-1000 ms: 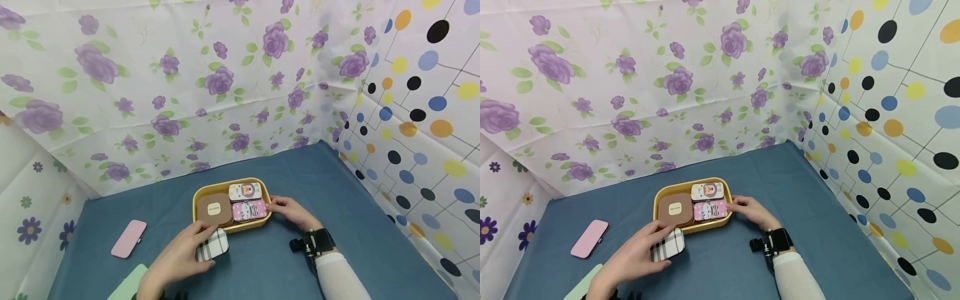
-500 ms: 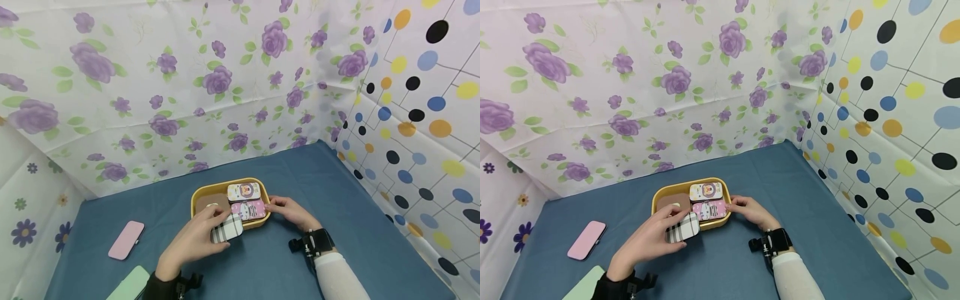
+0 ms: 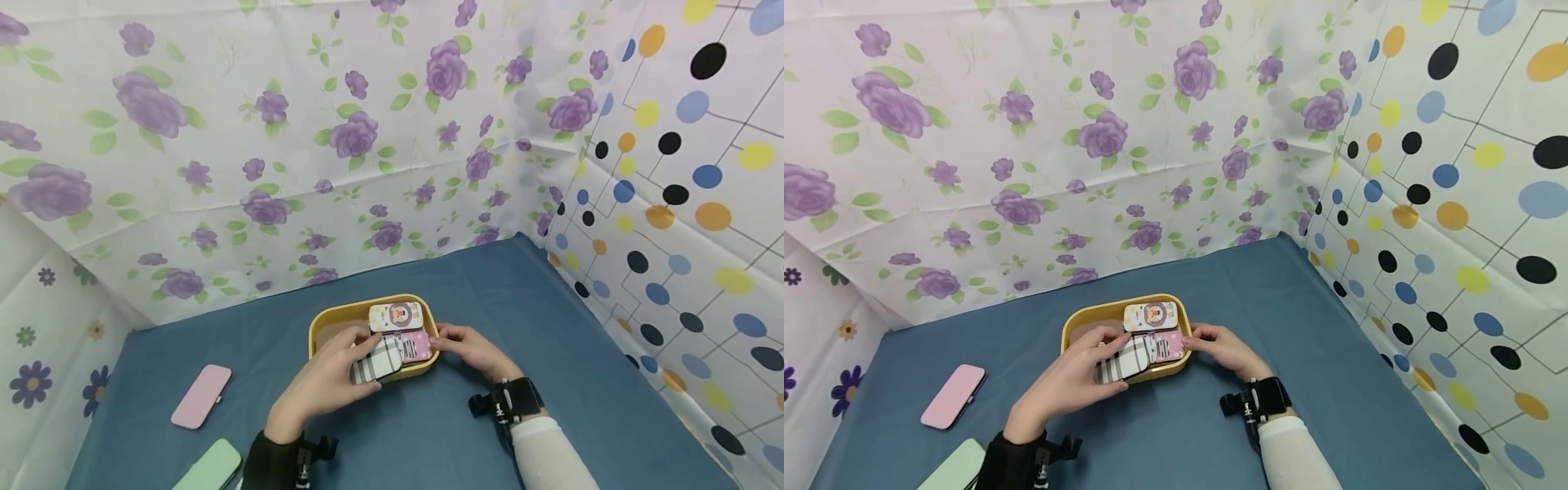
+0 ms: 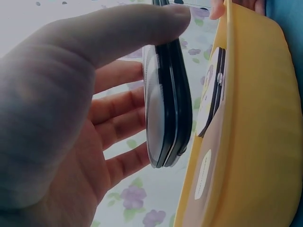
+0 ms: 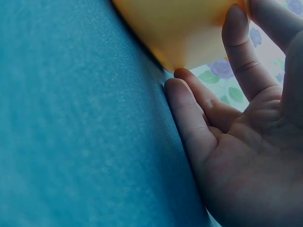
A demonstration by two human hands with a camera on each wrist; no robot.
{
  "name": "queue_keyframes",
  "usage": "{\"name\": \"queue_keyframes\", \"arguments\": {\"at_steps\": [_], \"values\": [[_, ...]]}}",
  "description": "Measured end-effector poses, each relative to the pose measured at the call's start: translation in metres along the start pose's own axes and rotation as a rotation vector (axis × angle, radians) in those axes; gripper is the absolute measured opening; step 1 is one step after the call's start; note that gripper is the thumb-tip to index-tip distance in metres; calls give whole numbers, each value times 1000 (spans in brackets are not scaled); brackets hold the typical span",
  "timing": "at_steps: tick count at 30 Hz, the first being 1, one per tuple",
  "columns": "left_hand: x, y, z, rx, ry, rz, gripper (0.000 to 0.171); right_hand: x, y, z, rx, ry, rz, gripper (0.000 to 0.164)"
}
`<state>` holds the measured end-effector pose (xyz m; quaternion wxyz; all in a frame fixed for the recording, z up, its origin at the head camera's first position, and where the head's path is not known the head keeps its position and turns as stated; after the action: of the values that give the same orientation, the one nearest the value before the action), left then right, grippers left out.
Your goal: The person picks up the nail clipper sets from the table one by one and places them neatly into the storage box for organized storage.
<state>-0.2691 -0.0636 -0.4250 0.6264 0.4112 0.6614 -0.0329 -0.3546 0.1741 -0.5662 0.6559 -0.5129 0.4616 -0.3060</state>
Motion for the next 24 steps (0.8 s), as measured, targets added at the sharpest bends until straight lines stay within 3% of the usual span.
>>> {"name": "queue_keyframes", "arguments": {"at_steps": [4, 24], "values": [[2, 2, -5, 24, 0, -28, 78, 0, -3, 1, -5, -5, -17, 28], [18, 3, -35, -19, -31, -107, 70, 2, -4, 1, -13, -19, -17, 29]]}}
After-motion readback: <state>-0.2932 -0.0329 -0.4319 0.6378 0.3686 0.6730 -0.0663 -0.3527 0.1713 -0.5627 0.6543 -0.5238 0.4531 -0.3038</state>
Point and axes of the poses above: each hand's wrist, its own z-axis away from the middle knuckle, its own x-axis out of the palm, y = z × x, the point moved 10 cm from there along -z, towards the middle knuckle, and after that the axes turned 5 degrees about -x, right-handed, at the moved point
